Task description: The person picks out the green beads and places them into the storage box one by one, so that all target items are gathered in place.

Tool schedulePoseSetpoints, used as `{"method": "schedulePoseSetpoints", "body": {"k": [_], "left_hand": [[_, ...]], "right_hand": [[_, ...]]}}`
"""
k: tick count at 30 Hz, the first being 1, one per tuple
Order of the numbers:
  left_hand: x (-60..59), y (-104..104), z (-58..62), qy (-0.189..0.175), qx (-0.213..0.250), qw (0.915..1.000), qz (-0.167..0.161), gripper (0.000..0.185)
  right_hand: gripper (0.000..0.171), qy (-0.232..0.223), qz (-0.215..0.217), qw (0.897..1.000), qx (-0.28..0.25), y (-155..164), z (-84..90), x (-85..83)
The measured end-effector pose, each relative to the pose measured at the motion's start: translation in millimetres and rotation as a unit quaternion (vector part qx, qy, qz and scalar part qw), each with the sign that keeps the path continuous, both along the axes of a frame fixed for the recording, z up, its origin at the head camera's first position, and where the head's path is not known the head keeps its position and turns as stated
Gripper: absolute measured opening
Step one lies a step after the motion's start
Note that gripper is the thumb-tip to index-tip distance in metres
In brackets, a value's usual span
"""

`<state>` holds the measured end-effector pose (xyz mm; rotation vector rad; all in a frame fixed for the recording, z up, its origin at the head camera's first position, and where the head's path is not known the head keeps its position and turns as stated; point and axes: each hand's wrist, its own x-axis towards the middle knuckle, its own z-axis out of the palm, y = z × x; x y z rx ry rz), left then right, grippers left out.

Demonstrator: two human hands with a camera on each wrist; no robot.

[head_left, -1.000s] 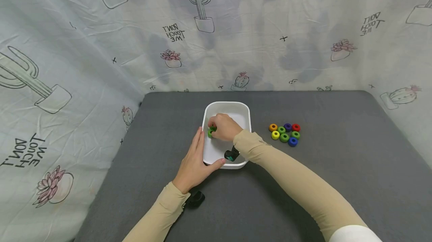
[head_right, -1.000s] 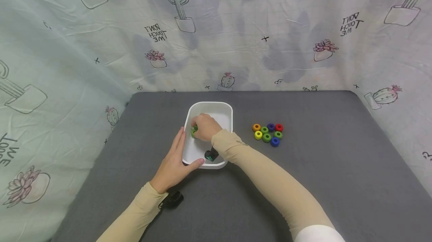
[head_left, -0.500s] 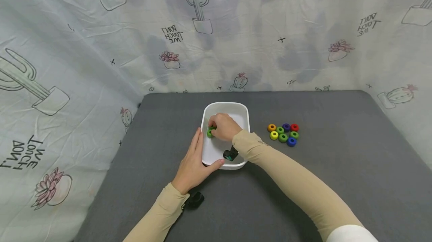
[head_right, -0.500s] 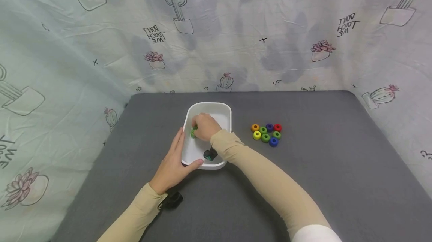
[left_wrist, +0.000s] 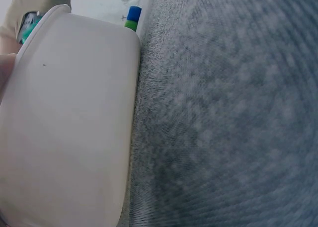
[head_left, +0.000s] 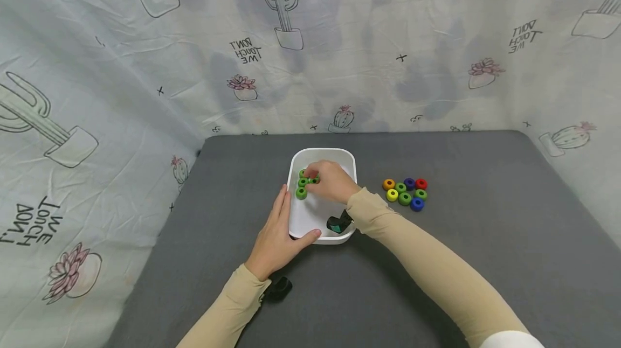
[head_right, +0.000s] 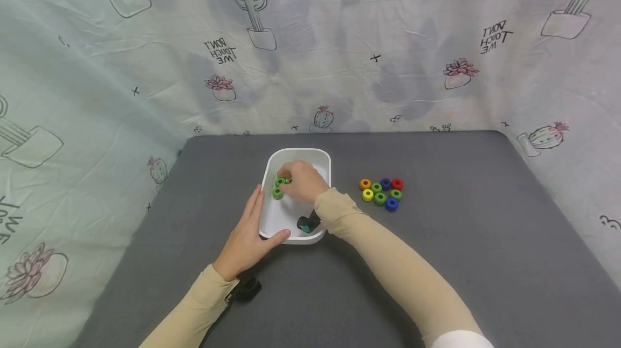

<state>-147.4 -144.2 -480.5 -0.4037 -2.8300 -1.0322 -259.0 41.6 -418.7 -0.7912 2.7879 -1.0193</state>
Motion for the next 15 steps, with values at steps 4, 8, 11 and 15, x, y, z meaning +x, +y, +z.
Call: {"method": "schedulePoseSetpoints", "body": {"k": [4, 8, 11, 15], "left_hand": [[-0.2, 0.4, 0.1, 0.002, -0.003, 1.0, 0.002, 0.117], [-0.4, 0.6, 0.8, -0.002, -0.003, 1.0, 0.003, 0.117], [-0.6, 1.0, 1.2, -0.005, 0.0, 1.0, 0.002, 0.117], [-0.9, 1.2, 1.0, -0.007, 0.001, 1.0, 0.002, 0.117]], "right_hand": [[0.03, -0.008, 0.003, 1.0, -0.022, 11.9, 8.8, 8.6], [0.032, -0.003, -0.001, 0.999, -0.04, 23.9, 13.5, 17.5], [0.031, 0.009, -0.009, 0.998, -0.054, 33.2, 16.8, 26.1], [0.03, 0.016, -0.022, 0.997, -0.073, 45.3, 21.7, 38.6]]}}
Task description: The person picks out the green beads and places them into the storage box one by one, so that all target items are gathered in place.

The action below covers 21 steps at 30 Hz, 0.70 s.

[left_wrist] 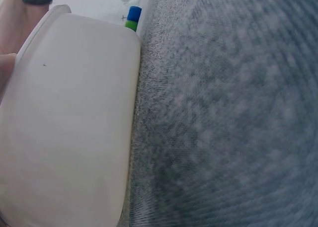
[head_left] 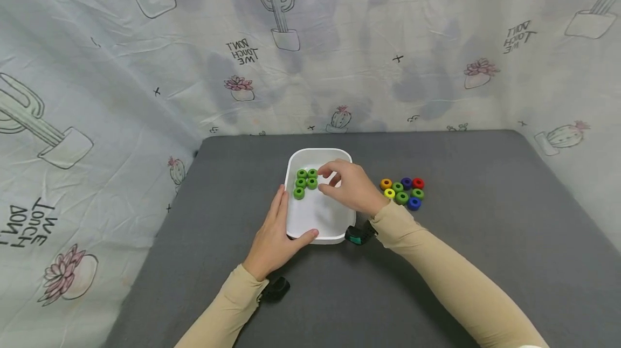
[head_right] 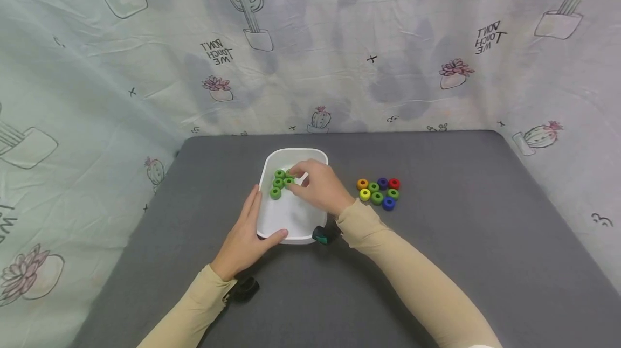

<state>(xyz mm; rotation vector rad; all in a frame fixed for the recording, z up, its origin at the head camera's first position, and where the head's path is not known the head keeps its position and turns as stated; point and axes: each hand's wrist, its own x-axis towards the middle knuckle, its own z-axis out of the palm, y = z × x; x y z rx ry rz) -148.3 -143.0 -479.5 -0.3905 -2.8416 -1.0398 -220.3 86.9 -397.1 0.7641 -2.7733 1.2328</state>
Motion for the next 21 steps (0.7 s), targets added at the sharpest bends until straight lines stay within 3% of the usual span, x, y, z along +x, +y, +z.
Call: {"method": "schedulePoseSetpoints", "body": {"k": [13, 21], "left_hand": [[-0.4, 2.3, -0.3, -0.006, 0.007, 1.0, 0.003, 0.119], [-0.6, 1.2, 0.5, 0.006, 0.006, 1.0, -0.001, 0.119]], "right_hand": [[0.027, 0.006, -0.045, 0.999, -0.03, 45.3, -5.4, 30.4], [0.029, 0.016, -0.086, 0.996, -0.028, 82.6, -7.9, 33.6]]}}
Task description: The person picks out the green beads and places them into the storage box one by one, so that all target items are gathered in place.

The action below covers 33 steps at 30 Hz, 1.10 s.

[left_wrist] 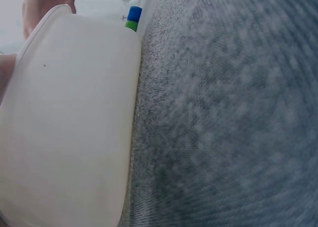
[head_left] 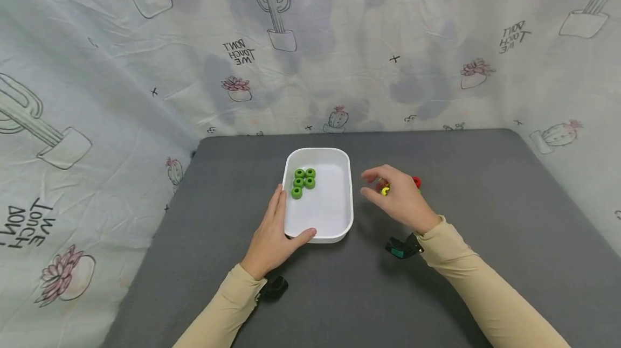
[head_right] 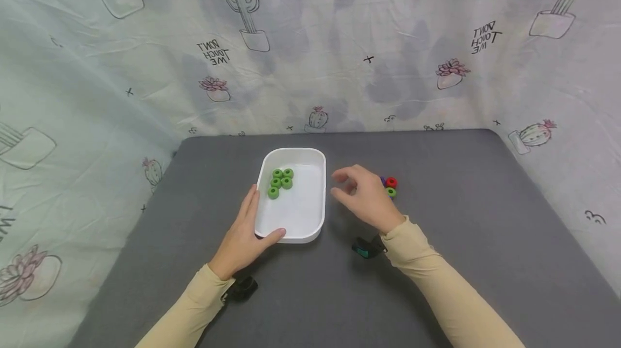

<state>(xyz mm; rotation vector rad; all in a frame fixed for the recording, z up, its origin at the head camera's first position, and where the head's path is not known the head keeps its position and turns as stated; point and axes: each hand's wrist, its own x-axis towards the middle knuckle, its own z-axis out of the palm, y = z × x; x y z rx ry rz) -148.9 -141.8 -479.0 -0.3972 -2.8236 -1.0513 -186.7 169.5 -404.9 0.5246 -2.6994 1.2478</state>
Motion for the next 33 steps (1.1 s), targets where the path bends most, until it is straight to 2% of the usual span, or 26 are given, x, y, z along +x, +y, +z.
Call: {"method": "schedulePoseSetpoints", "body": {"k": [9, 14, 21, 33], "left_hand": [[-0.1, -1.1, 1.8, -0.003, -0.005, 1.0, 0.001, 0.118], [-0.5, -1.1, 1.6, -0.001, -0.003, 1.0, -0.001, 0.118], [-1.1, -1.7, 0.0, -0.002, -0.001, 1.0, -0.002, 0.118], [-1.3, -1.0, -0.4, -0.008, -0.001, 1.0, -0.002, 0.119]], "right_hand": [[0.028, 0.015, -0.042, 0.999, 0.027, 30.0, -4.9, 0.4], [0.027, 0.02, -0.057, 0.997, 0.042, 47.4, -13.4, 0.4], [0.031, -0.002, -0.068, 0.996, 0.054, 63.3, -25.0, 0.3], [0.039, -0.043, -0.072, 0.993, 0.083, 64.8, -47.0, -5.3]]}}
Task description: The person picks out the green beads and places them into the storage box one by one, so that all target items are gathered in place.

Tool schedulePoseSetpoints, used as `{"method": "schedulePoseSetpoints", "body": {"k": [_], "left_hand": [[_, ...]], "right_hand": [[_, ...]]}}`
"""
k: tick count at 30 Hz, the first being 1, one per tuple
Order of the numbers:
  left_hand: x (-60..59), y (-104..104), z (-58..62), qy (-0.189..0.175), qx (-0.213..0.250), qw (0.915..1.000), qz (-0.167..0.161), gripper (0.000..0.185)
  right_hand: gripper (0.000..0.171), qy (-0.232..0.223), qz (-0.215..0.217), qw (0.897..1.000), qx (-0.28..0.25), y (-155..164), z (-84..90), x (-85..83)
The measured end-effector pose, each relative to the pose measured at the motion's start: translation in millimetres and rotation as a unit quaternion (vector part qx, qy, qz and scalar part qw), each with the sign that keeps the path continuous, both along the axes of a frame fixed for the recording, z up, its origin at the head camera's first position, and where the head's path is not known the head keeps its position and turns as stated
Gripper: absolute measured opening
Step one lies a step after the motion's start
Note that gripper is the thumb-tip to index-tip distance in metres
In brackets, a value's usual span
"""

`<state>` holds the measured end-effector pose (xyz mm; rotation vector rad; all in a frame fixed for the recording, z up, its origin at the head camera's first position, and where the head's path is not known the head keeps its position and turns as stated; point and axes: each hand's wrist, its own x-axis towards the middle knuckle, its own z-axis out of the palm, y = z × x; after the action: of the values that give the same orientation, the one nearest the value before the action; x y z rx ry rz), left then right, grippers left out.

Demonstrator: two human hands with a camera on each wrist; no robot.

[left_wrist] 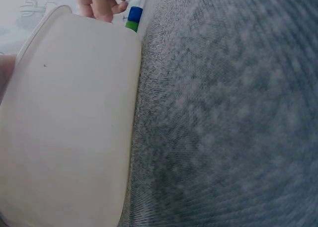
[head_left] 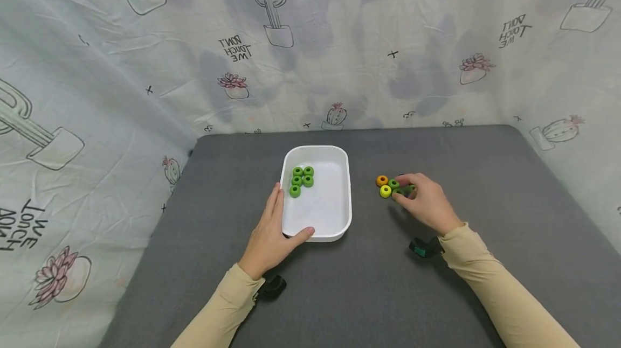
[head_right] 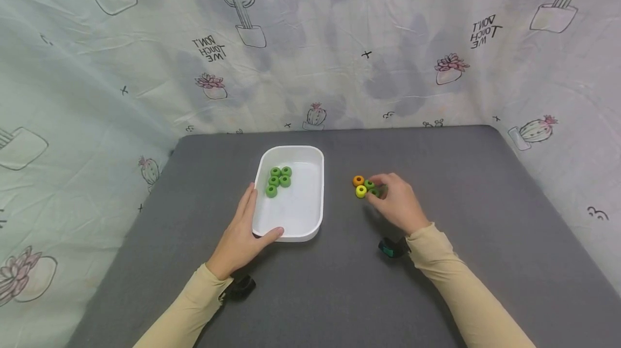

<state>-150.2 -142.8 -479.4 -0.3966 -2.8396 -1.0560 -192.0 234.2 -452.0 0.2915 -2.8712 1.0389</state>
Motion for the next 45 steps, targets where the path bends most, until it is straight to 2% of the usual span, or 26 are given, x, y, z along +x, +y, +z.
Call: {"method": "schedulePoseSetpoints", "body": {"k": [11, 24, 32, 45], "left_hand": [[-0.4, 0.5, 0.2, 0.009, -0.002, 1.0, -0.003, 0.118], [-0.2, 0.3, 1.9, 0.005, -0.004, 1.0, -0.001, 0.118], [-0.8, 0.2, 2.0, 0.006, -0.004, 1.0, -0.003, 0.118], [0.0, -0.4, 1.8, 0.001, -0.001, 1.0, -0.001, 0.118]], "right_hand": [[0.042, -0.007, -0.01, 0.999, 0.05, -2.1, -5.9, -1.9], [0.037, -0.002, 0.012, 0.996, 0.086, -6.7, -5.3, -0.1], [0.033, 0.019, 0.016, 0.997, 0.076, -5.9, -5.3, 0.1], [0.032, 0.029, 0.02, 0.999, 0.013, -14.1, 3.1, 4.5]]}}
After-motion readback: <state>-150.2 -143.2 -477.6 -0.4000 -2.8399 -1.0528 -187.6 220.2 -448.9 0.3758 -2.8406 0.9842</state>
